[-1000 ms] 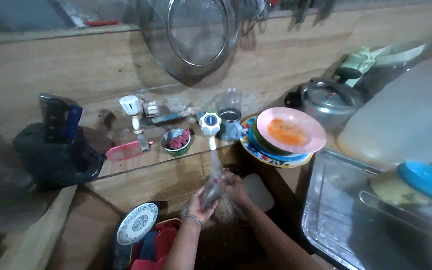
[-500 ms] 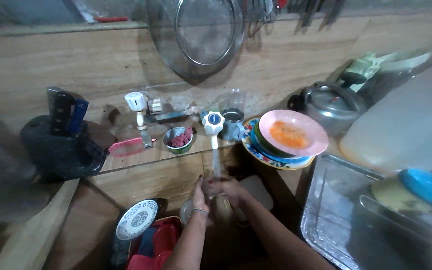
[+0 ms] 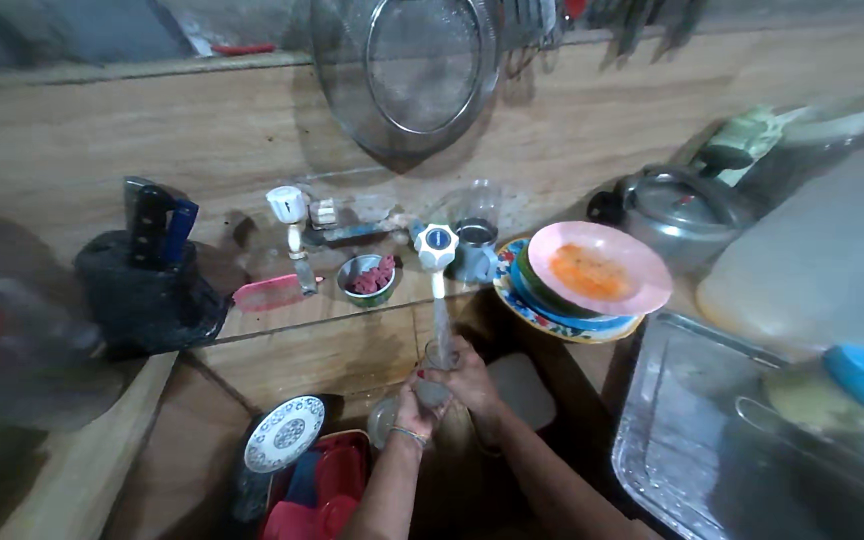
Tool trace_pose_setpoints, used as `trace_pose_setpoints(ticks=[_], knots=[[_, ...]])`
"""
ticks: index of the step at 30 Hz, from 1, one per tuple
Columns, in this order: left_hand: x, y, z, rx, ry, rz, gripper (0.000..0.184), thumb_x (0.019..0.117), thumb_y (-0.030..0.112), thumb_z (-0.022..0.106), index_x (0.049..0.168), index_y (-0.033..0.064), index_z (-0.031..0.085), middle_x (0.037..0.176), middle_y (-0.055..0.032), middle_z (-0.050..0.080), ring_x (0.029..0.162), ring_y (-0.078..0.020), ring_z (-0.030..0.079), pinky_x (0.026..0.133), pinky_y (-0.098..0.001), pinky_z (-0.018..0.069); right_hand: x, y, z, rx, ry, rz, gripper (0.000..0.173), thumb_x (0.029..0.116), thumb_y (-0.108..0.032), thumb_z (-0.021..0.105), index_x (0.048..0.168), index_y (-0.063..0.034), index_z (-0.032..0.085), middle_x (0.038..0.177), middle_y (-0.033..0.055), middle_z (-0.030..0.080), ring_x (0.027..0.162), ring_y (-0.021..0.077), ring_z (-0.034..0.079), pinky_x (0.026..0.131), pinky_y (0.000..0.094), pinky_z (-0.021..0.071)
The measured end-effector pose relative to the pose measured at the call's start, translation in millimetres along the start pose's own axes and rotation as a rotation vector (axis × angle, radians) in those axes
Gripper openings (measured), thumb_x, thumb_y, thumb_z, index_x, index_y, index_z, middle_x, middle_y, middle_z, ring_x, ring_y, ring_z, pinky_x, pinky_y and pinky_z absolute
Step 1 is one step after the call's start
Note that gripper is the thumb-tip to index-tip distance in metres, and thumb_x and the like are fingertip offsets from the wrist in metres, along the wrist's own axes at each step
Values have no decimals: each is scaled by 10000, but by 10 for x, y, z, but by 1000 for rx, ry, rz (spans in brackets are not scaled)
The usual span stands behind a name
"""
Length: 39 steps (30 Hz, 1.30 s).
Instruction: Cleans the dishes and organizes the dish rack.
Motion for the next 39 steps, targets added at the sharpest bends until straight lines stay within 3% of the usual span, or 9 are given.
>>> trace_pose_setpoints(ticks=[2,4,7,11,15,20,25,33,39], knots=[[58,38,-43,-16,-16,24,362,1078,372,421,1212,65,560,981,-154,654,793,-257,671,640,-388,584,11,25,33,175,11,-23,693,881,-266,813,1461,-55,497,1405,192,568,1247,277,594,1041,463,513],[60,111,-68,-37,-42,24,407,1080,385,429,1315,73,542,1096,-177,662,885,-280,688,712,-397,599,61,153,50,574,75,31,452,1076,-274,504,1464,-44,481,1387,183,582,1231,265,593,1026,461,504],[-21,275,-71,23,-38,79,410,1076,358,465,1366,75,523,1174,-188,637,934,-299,682,737,-416,602,83,416,56,737,273,185,407,1125,-240,298,1367,-2,522,1188,166,629,1016,236,618,850,415,516],[-99,528,-70,313,-47,305,420,1037,138,584,1435,59,473,1317,-217,590,1035,-341,664,781,-478,592,-87,613,447,-513,-376,71,427,980,-132,596,1397,-37,599,1432,205,584,1373,351,518,1156,547,391],[-209,669,-17,620,-82,571,648,828,17,817,1395,34,504,1255,-216,606,1012,-285,659,776,-426,595,-250,905,990,-824,-797,-101,442,1038,-140,551,1458,-3,534,1540,263,460,1455,465,383,1195,647,268],[-311,736,75,682,-123,826,796,670,-23,887,1344,-12,463,1149,-175,643,995,-193,670,847,-338,589,-139,1133,1060,-948,-838,-209,322,1063,-105,486,1312,24,645,1437,233,570,1387,427,481,1173,606,327],[-493,721,178,921,-202,989,740,678,29,892,1333,-12,549,1373,-195,558,1227,-210,589,1001,-341,535,-225,929,922,-810,-852,-87,350,1075,-143,491,1345,54,594,1422,287,554,1377,457,482,1151,618,360],[-580,1030,-39,770,-35,1007,827,707,84,900,1405,-13,467,1274,-188,612,1115,-208,644,916,-348,571,-350,759,332,-958,-769,-45,360,1062,-160,518,1364,17,599,1411,270,575,1376,447,491,1140,617,372],[-769,1017,-226,1075,27,1011,818,649,289,953,1300,9,544,1244,-158,614,1099,-212,635,934,-389,558,-177,737,207,-385,-469,88,376,1089,-189,450,1343,62,568,1293,259,619,1187,333,617,1056,486,470]])
Point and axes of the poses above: each hand's wrist, its own x-axis towards the middle knuckle, its own z-axis out of the palm, y = z × x, the point moved 4 cm from there along x, towards the middle knuckle
